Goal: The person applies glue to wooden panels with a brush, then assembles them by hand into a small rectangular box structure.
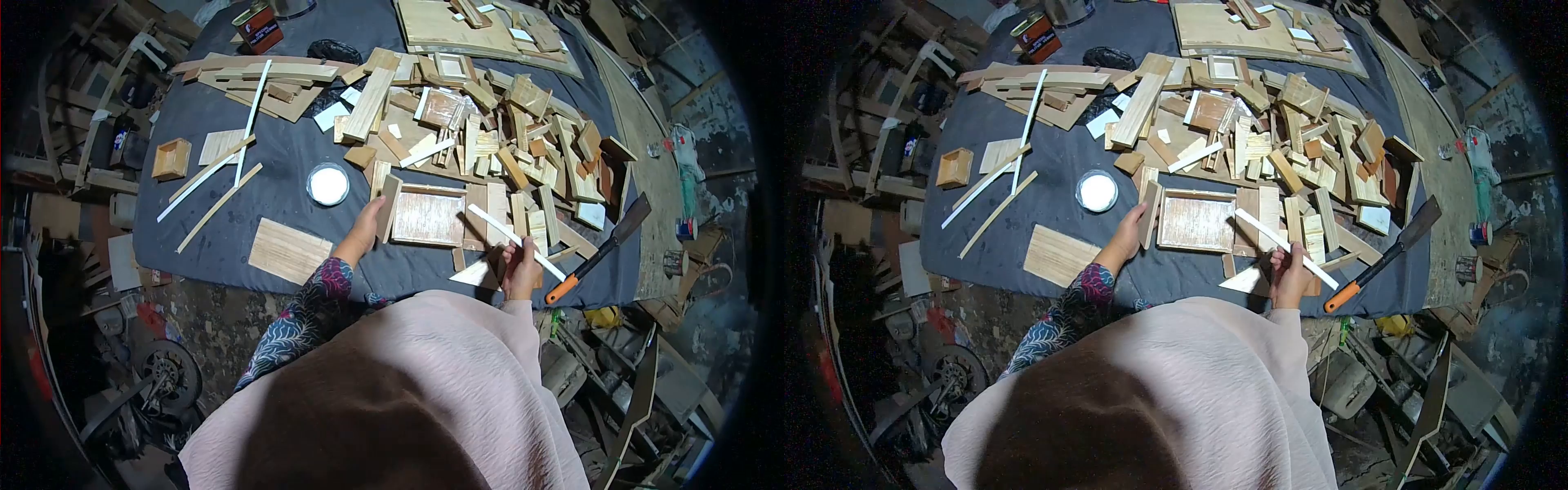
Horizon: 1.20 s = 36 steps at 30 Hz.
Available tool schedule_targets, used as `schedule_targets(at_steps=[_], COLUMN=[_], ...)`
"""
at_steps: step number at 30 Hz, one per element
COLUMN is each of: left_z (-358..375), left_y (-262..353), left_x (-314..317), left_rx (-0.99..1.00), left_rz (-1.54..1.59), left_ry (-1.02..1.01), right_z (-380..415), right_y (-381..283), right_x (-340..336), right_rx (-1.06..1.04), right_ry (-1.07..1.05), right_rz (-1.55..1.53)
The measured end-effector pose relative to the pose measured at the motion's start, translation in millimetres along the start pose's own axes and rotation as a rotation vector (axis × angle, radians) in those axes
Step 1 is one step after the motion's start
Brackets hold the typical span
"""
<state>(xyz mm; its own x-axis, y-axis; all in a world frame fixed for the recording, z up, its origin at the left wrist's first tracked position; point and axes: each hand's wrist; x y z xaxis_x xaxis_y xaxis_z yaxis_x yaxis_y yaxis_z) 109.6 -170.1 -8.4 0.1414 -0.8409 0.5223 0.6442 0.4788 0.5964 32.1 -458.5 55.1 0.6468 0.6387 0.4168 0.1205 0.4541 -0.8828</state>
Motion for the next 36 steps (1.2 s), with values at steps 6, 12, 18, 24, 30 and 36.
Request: schedule_targets(at_steps=[6, 12, 18, 24, 30, 36], left_z=[-6, -7, 39, 61, 90, 75], left_y=[-5, -12, -7, -24, -19, 29], left_x=[0, -4, 1, -19, -43, -70], left_rx=[-0.019, 0.02, 0.123, 0.125, 0.22, 0.255], left_rz=[-0.02, -0.05, -0.057, 0.097, 0.18, 0.282], left_ry=[0.028, -0.008, 0.053, 0.121, 0.284, 0.36], right_z=[-1, -8, -5, -11, 14, 62], right_y=[3, 18, 22, 23, 6, 68], right_x=[4, 2, 23, 11, 70, 180], right_rx=[-0.061, -0.282, -0.474, -0.526, -0.005, -0.67], right_ry=[-0.047, -0.233, -0.402, -0.393, -0.347, -1.018], right_rz=[0.124, 0.571, 0.843, 0.666, 0.267, 0.588])
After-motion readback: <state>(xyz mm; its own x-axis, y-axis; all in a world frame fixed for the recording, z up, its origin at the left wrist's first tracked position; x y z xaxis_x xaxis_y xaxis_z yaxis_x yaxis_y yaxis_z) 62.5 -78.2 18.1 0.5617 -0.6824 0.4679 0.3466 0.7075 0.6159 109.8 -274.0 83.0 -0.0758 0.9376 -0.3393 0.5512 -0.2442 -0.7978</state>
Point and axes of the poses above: each hand's wrist, its own z-axis away from the middle knuckle, its own x-axis out of the palm, y = z × x, and after that the axes turned 9 degrees about -x, right-handed
